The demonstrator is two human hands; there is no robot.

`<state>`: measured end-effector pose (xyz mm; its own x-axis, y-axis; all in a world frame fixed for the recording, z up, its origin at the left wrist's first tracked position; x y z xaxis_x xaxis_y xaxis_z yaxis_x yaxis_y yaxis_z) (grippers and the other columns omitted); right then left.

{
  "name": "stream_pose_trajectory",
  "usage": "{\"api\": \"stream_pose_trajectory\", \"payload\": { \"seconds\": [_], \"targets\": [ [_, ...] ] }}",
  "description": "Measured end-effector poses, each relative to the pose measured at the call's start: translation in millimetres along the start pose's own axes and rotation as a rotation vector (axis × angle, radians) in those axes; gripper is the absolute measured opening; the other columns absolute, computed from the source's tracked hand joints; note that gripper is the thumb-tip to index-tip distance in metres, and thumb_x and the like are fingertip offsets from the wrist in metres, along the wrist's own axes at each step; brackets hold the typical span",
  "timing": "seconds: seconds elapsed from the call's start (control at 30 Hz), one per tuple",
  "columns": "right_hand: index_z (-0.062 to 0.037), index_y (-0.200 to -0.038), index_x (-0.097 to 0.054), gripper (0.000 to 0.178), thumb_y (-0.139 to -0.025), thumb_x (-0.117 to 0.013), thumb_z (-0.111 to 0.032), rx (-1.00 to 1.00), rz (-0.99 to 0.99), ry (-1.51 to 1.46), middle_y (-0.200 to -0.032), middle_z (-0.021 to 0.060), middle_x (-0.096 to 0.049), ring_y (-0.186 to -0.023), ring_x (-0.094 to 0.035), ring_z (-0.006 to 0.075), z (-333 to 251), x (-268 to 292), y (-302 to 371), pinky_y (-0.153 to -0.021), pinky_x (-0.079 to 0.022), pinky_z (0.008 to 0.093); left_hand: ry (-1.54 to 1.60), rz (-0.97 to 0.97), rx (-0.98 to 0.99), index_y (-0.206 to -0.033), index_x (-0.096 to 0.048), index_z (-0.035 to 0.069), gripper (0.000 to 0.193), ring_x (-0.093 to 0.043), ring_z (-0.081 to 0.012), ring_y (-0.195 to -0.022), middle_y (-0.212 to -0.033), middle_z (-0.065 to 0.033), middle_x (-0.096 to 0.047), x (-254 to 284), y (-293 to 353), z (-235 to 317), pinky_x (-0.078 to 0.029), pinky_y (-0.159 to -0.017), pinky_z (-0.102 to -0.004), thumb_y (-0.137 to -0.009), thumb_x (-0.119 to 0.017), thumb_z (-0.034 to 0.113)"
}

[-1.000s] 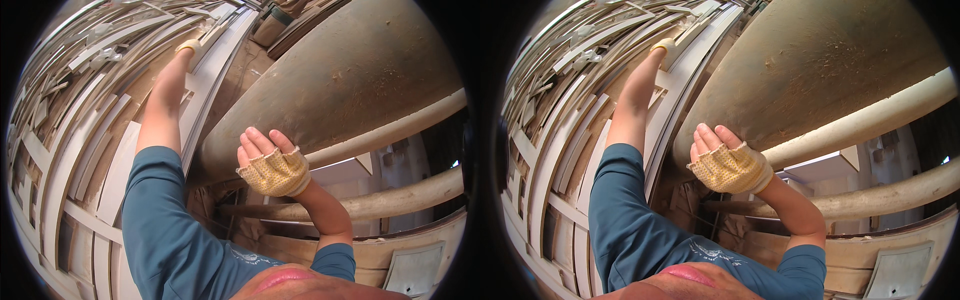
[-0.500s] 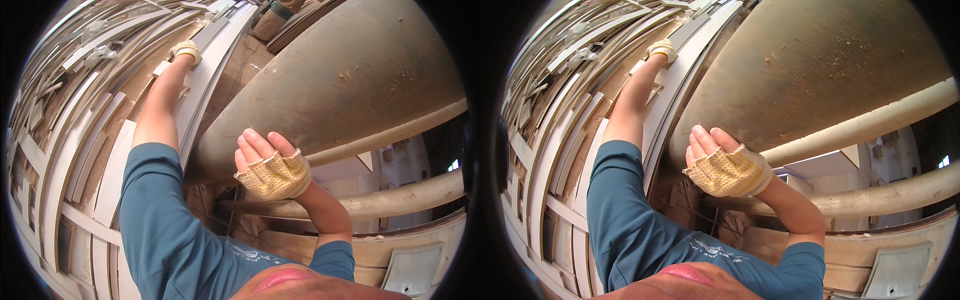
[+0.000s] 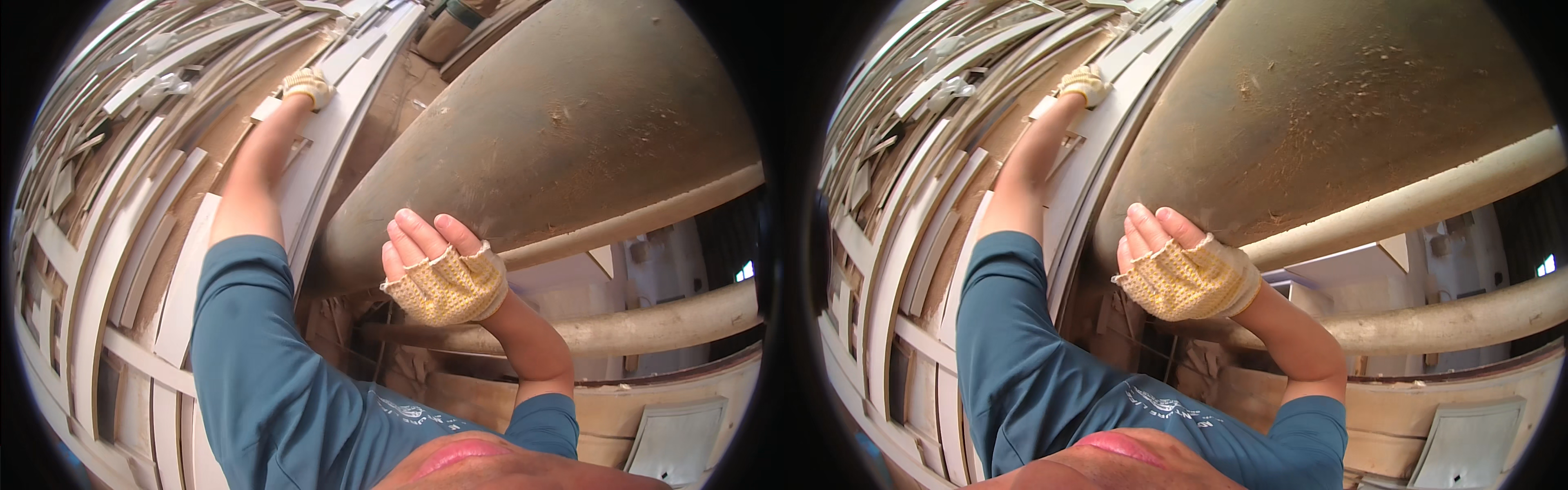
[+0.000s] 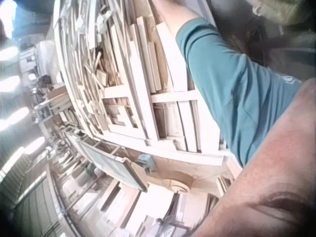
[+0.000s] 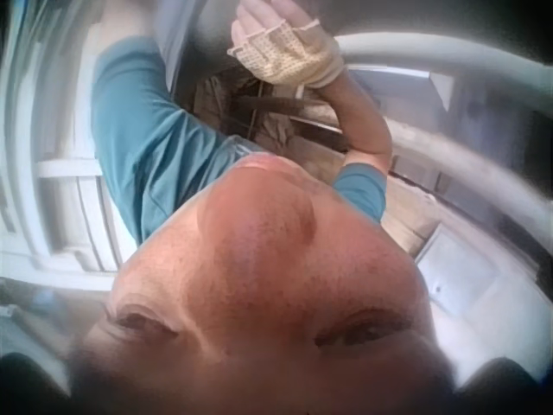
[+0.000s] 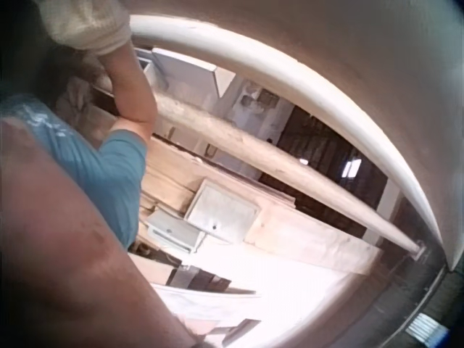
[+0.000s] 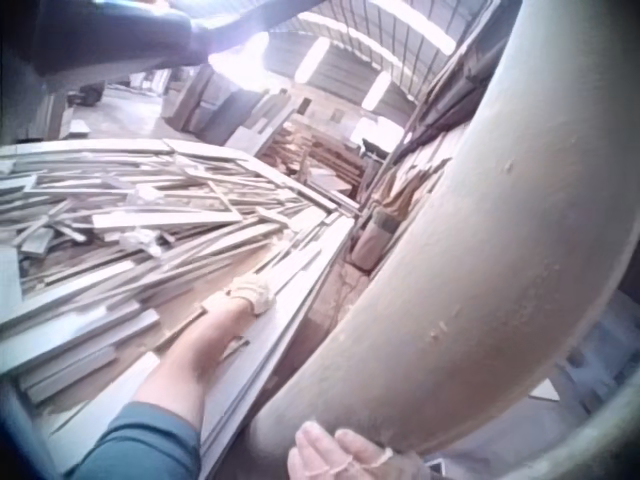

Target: The person selects and stacks white wooden panels, then uses a yellow glue gun to apply adhesive along the edges of a large panel on a workbench. They wipe the surface with a cloth and continue stacking and arranging panels.

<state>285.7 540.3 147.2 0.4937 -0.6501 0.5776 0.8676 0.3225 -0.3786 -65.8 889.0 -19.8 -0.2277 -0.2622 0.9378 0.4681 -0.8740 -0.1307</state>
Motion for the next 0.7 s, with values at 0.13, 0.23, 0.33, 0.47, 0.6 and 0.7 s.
{"api": "stream_pose_trajectory", "payload": {
  "seconds": [0.13, 0.23, 0.33, 0.47, 0.6, 0.7],
  "targets": [
    [-0.0116, -0.110, -0.067, 0.017, -0.094, -0.066, -0.017, -0.030, 0.034, 0.009, -0.115, 0.0061, -0.074, -0.116, -0.071, 0.0240, 2.6, -2.0, 2.7, -0.109, -0.050, 0.0460, 0.305, 0.386, -0.078, -0.152, -0.051, 0.013, 0.076, -0.054, -0.0361, -0.138, -0.149, -0.0185, -0.057, 49.2, 23.3, 2.1, -0.041, -0.116, -0.0490, -0.096, -0.055, 0.064],
    [-0.0110, -0.116, -0.068, 0.025, -0.092, -0.069, -0.020, -0.074, 0.076, -0.108, -0.120, 0.0082, -0.072, -0.122, -0.068, 0.0265, 5.1, -1.7, 1.2, -0.111, -0.048, 0.0487, 0.360, 0.419, -0.456, -0.152, -0.052, 0.019, 0.064, -0.054, -0.0374, -0.137, -0.144, -0.0213, -0.060, 118.9, 72.8, 1.5, -0.041, -0.115, -0.0482, -0.103, -0.045, 0.059],
    [-0.0100, -0.119, -0.068, 0.030, -0.091, -0.069, -0.021, -0.069, 0.128, -0.177, -0.121, 0.0092, -0.071, -0.125, -0.066, 0.0280, 2.0, 5.0, -1.5, -0.115, -0.046, 0.0505, 0.188, 0.410, -0.484, -0.153, -0.049, 0.015, 0.067, -0.051, -0.0378, -0.140, -0.147, -0.0227, -0.057, 190.8, 190.2, -9.2, -0.039, -0.117, -0.0480, -0.104, -0.045, 0.060],
    [-0.0088, -0.113, -0.070, 0.032, -0.084, -0.073, -0.022, -0.062, 0.150, -0.059, -0.118, 0.0075, -0.071, -0.124, -0.065, 0.0230, -3.9, 13.8, -4.4, -0.117, -0.044, 0.0465, -0.193, 0.336, -0.287, -0.155, -0.046, 0.010, 0.072, -0.046, -0.0383, -0.144, -0.151, -0.0245, -0.052, 297.4, 430.1, -88.8, -0.036, -0.120, -0.0478, -0.104, -0.044, 0.061],
    [-0.0102, -0.110, -0.071, 0.023, -0.088, -0.071, -0.015, -0.011, 0.218, -0.028, -0.115, 0.0044, -0.073, -0.120, -0.067, 0.0197, -7.7, 16.9, -7.1, -0.115, -0.047, 0.0404, -0.444, 0.119, 0.283, -0.156, -0.043, 0.005, 0.077, -0.041, -0.0388, -0.148, -0.156, -0.0264, -0.047, 363.1, 671.3, -223.5, -0.033, -0.123, -0.0476, -0.104, -0.044, 0.062],
    [-0.0093, -0.111, -0.071, 0.023, -0.089, -0.071, -0.015, 0.040, 0.306, 0.001, -0.113, 0.0048, -0.073, -0.117, -0.068, 0.0198, -7.3, 8.5, -4.3, -0.114, -0.048, 0.0401, -0.429, -0.054, 0.793, -0.158, -0.040, 0.002, 0.081, -0.038, -0.0392, -0.152, -0.159, -0.0278, -0.043, 348.9, 827.5, -311.8, -0.030, -0.125, -0.0474, -0.104, -0.043, 0.063]
  ]
}}
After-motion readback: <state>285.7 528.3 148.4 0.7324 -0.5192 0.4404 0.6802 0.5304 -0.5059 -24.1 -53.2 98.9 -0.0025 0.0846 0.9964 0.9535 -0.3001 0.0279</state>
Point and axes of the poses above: each hand's wrist, its own y-axis away from the middle knuckle, its own x-axis out of the back of the hand, z = x × y, the point moved 8 cm from there along -y, towards the middle knuckle
